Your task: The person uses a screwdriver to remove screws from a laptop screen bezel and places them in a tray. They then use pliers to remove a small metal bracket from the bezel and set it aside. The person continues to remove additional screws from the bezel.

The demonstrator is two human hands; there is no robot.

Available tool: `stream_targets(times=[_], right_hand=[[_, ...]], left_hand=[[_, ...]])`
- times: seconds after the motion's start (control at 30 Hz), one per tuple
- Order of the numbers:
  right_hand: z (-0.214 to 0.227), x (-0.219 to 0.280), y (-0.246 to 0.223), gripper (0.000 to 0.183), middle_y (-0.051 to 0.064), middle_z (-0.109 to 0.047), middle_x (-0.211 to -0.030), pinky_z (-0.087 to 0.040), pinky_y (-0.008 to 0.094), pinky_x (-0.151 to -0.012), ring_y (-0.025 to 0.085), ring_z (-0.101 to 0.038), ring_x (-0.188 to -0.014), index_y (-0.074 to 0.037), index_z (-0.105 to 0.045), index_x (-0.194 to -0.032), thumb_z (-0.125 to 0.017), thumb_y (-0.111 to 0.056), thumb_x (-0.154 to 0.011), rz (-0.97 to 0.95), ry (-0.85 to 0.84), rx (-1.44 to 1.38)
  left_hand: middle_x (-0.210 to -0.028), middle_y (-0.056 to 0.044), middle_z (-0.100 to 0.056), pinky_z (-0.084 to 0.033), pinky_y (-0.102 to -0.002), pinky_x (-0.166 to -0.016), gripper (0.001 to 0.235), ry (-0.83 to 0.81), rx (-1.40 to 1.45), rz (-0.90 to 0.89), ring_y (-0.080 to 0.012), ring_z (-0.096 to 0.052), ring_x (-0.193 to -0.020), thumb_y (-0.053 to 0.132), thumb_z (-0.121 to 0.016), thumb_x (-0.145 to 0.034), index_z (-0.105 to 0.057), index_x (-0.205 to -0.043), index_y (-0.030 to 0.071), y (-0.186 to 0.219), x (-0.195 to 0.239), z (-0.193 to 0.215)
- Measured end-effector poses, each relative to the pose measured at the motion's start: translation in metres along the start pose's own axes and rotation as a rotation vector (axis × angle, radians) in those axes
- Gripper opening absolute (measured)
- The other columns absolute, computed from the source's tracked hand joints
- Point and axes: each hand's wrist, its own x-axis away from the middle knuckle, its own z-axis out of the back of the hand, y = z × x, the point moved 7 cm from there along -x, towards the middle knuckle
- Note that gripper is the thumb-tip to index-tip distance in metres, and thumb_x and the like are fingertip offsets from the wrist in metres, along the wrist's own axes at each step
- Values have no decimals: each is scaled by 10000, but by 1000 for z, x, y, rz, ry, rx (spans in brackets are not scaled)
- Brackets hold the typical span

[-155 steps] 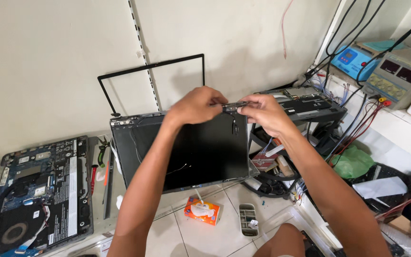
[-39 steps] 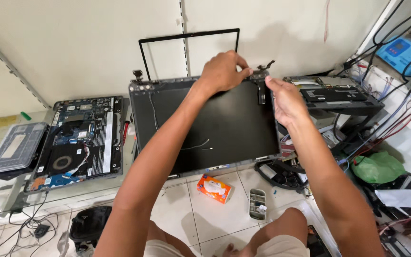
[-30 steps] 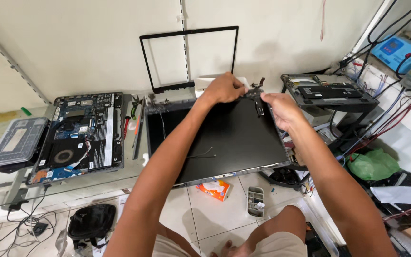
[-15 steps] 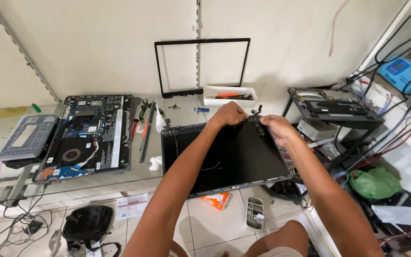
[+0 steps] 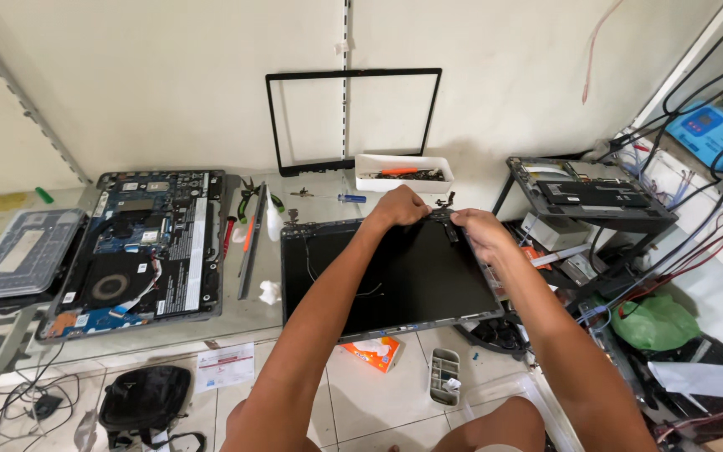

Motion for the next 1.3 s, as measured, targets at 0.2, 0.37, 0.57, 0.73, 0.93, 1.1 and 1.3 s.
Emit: stream_targets(times=[0.2, 0.37, 0.57, 0.73, 0.93, 1.1, 1.3], right_hand=[[-9, -6, -6, 440, 163, -647, -1031, -584, 512, -713, 284, -641, -955, -20, -565, -1303, -705, -179, -917, 7, 17, -51], [-21, 44, -42, 395, 149, -642, -971, -573, 453, -711, 263, -634, -934, -17, -603, -1245, -699, -180, -898, 47, 93, 29], [-11, 38, -61, 333, 125, -695, -798, -551, 378, -647, 243, -679, -831, -87, -734, -1060, -722, -335, -837, 184, 240, 387], [-22, 57, -89, 332, 85, -735, -856, -564, 407, -723, 283, -703, -929, -127, -759, -1058, -650, -374, -865, 268, 245, 731], [-28, 66, -90, 347, 139, -738, -967, -528, 460, -848, 370, -665, -1036, -140, -766, -1064, -600, -382, -878, 267, 223, 759], [-37, 91, -109, 376, 192, -731, -999, -510, 503, -884, 422, -644, -1067, -91, -759, -1086, -559, -352, -903, 295, 168, 823], [-45, 100, -165, 320, 159, -724, -920, -521, 514, -823, 404, -678, -924, -51, -748, -1029, -573, -301, -932, 609, 347, 839]], left_hand=[[-1052, -83, -739, -535, -451, -955, 309, 26, -14, 4, -346, -657, -1107, 441, -611, -827, -764, -1022, 257, -15, -11, 4], [-1025, -85, -741, -549, -460, -923, 302, 56, -16, -10, -345, -670, -1077, 399, -610, -844, -761, -1034, 219, -6, -1, 12], [-1000, -94, -742, -562, -465, -899, 302, 85, -48, -21, -343, -680, -1053, 384, -591, -864, -758, -1036, 201, 4, 11, 22], [-958, -108, -742, -576, -468, -864, 264, 126, -98, -73, -351, -694, -1007, 354, -588, -872, -769, -987, 199, 12, 21, 24], [-866, -144, -702, -586, -455, -809, 230, 230, -204, -173, -339, -698, -905, 226, -585, -886, -752, -926, 73, 17, 25, 19], [-746, -79, -606, -603, -394, -704, 137, 338, -465, -293, -256, -680, -778, 167, -644, -848, -709, -813, 52, 25, 18, 15], [-883, -206, -696, -572, -564, -772, 265, 163, -345, -164, -410, -697, -923, 228, -644, -855, -720, -962, -2, 20, 14, 27]])
